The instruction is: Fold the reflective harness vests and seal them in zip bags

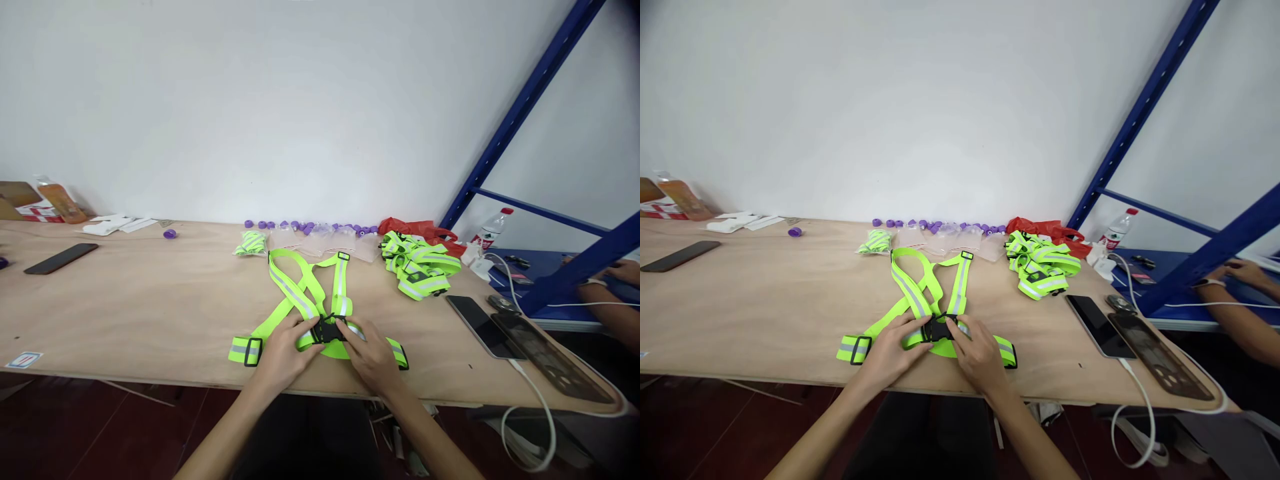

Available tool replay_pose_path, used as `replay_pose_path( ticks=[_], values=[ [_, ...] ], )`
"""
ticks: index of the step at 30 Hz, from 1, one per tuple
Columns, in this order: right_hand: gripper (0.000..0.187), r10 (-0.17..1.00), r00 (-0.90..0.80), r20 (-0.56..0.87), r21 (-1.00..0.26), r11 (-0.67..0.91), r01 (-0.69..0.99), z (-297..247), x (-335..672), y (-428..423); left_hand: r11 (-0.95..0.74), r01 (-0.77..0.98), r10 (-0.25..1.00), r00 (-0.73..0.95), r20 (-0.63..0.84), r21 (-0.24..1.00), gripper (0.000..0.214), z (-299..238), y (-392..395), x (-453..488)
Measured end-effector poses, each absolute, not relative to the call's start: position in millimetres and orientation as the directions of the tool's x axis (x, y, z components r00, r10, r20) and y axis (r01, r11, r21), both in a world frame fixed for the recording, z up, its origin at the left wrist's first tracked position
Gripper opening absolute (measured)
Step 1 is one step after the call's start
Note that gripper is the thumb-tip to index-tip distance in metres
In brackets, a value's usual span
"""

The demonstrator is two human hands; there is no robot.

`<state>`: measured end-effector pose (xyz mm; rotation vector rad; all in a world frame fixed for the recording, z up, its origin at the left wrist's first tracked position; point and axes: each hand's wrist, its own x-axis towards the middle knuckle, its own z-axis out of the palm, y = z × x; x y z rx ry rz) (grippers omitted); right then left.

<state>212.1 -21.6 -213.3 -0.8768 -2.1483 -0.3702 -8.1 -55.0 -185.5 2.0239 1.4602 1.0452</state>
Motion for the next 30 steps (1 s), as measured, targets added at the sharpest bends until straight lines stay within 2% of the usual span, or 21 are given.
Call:
replay_pose_path(
  ticks=[3,8,12,15,17,19,22,26,28,30],
  values=[
    [0.035,0.505,-0.518,0.69,-0.004,0.718,0.696,-214.4,209.3,-20.0,-0.368,0.692,0.926,0.211,0.313,0.621,0.047,-192.6,-47.2,-7.2],
    [0.035,0.6,-0.557,0.574,-0.096,0.725,0.682,-210.0,208.3,-25.6,-0.35,0.762,0.932,0.228,0.28,0.545,0.047,-195.2,-43.0,-6.1],
    [0.053,0.636,-0.608,0.475,-0.108,0.728,0.677,-202.7,236.5,-28.4,-0.352,0.837,0.931,0.268,0.246,0.419,0.057,-178.9,-55.7,-15.2],
    [0.068,0.714,-0.565,0.413,-0.159,0.667,0.728,-202.4,279.4,-26.5,-0.438,0.814,0.891,0.334,0.309,0.382,0.048,-166.8,-72.2,-43.6],
    [0.072,0.804,-0.496,0.329,-0.254,0.581,0.774,-204.3,307.3,-25.9,-0.48,0.796,0.869,0.375,0.322,0.369,0.046,-164.7,-82.4,-71.0],
    [0.067,0.869,-0.436,0.233,-0.39,0.494,0.777,-206.0,326.4,-26.9,-0.481,0.792,0.873,0.395,0.285,0.375,0.048,-168.0,-89.8,-97.5],
    [0.056,0.911,-0.383,0.153,-0.575,0.398,0.715,-205.6,335.9,-29.5,-0.428,0.788,0.904,0.371,0.214,0.443,0.04,-177.0,-96.2,-122.5],
    [0.05,0.939,-0.326,0.107,-0.71,0.302,0.636,-202.4,333.6,-30.5,-0.401,0.764,0.916,0.332,0.224,0.506,0.034,-180.9,-99.7,-130.0],
    [0.05,0.954,-0.286,0.091,-0.794,0.243,0.557,-203.3,332.8,-30.4,-0.409,0.758,0.912,0.346,0.219,0.507,0.035,-179.6,-99.8,-131.1],
    [0.053,0.97,-0.221,0.103,-0.903,0.184,0.389,-207.0,330.8,-30.5,-0.41,0.757,0.912,0.353,0.209,0.509,0.037,-178.8,-98.8,-133.3]
  ],
)
